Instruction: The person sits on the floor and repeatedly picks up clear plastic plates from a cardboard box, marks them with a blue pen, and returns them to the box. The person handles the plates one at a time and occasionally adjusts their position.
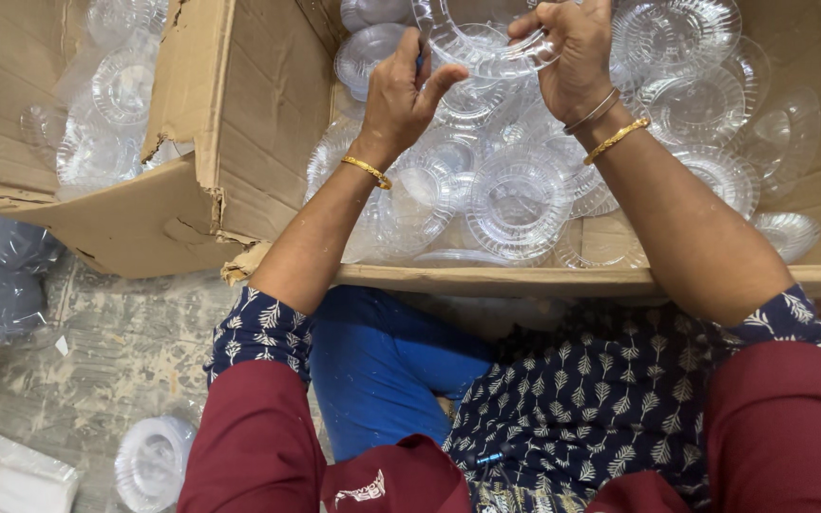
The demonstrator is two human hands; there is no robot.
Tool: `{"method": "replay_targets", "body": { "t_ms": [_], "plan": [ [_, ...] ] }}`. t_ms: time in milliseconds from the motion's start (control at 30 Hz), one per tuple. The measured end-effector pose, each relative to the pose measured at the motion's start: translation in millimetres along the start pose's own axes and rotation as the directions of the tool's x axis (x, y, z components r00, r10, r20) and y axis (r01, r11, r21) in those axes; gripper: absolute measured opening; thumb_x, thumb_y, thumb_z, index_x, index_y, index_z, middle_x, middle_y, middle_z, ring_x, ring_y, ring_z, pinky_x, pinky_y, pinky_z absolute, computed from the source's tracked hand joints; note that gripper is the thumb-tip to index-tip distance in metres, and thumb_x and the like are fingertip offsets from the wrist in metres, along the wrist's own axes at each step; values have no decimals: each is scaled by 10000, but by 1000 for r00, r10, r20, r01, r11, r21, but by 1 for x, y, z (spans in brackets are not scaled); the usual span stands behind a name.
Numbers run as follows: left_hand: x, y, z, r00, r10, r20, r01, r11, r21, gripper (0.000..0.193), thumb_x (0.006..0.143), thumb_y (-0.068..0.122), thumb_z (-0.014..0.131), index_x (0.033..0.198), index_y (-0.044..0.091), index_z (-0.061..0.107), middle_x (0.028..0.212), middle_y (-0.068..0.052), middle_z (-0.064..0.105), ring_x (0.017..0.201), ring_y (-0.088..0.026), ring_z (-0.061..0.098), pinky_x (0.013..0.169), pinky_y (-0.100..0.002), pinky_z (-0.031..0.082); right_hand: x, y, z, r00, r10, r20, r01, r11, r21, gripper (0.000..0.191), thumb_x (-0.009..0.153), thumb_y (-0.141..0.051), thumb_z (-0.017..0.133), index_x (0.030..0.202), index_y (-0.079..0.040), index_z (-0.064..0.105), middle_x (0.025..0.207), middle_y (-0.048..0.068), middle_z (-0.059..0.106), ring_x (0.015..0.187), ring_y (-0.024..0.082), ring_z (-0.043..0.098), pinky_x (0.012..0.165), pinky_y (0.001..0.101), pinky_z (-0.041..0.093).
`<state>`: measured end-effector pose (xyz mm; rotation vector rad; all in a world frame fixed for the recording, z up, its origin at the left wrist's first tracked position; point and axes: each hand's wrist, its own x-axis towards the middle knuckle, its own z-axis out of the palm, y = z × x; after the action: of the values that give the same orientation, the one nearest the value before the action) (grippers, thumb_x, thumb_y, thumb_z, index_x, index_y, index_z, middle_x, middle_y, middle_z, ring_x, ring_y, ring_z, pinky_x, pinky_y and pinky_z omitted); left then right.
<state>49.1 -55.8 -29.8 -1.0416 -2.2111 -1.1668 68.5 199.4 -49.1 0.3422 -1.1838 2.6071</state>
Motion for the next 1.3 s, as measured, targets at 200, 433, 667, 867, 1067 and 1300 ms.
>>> {"method": "replay_targets", "body": {
  "t_ms": [200,433,667,867,1067,1300],
  "plan": [
    [-1,-9,5,999,-39,34,39,999,18,528,1074,589,519,913,87,533,648,-51,521,559,-197,543,541,-371,417,1,-4,8,997,32,-65,-33,999,-22,393,1013,53,536,1314,-9,290,984,209,612,882,328,718,774,447,646],
    [1,10,9,998,54,41,-54,999,-4,535,1059,599,547,1055,68,608,640,-30,517,542,-178,546,509,-347,415,-7,-6,27,996,-19,91,20,1000,-9,437,1060,47,493,1394,-111,260,1226,169,578,1017,301,726,878,503,693],
    [6,16,6,996,-49,-73,45,997,-62,486,967,534,700,999,75,542,641,19,503,535,-103,486,477,-295,372,-6,-2,28,992,36,125,-31,999,-41,346,1049,67,538,1259,-98,317,1203,152,571,1105,266,702,948,517,666],
    [8,-1,5,972,-167,-164,96,924,-369,214,1109,251,623,1041,55,572,768,5,556,653,-99,473,569,-299,366,-9,-6,33,960,137,244,-96,980,-172,310,992,25,583,1216,-78,395,1213,155,631,1098,271,716,946,440,692],
    [7,-11,-7,987,-92,-132,58,968,-246,241,1115,221,621,977,32,562,755,0,555,669,-113,490,608,-314,409,-3,-24,27,989,50,141,-3,949,-317,178,1008,-123,591,1126,8,568,1076,150,730,858,217,747,681,341,634],
    [7,-10,-12,999,-43,-26,41,997,-63,486,1030,505,724,981,73,507,689,10,440,625,-122,448,582,-318,372,8,-15,8,1000,-12,24,18,961,-276,133,1111,-120,586,1138,-13,513,1020,208,765,732,229,745,536,322,569]
  ]
}}
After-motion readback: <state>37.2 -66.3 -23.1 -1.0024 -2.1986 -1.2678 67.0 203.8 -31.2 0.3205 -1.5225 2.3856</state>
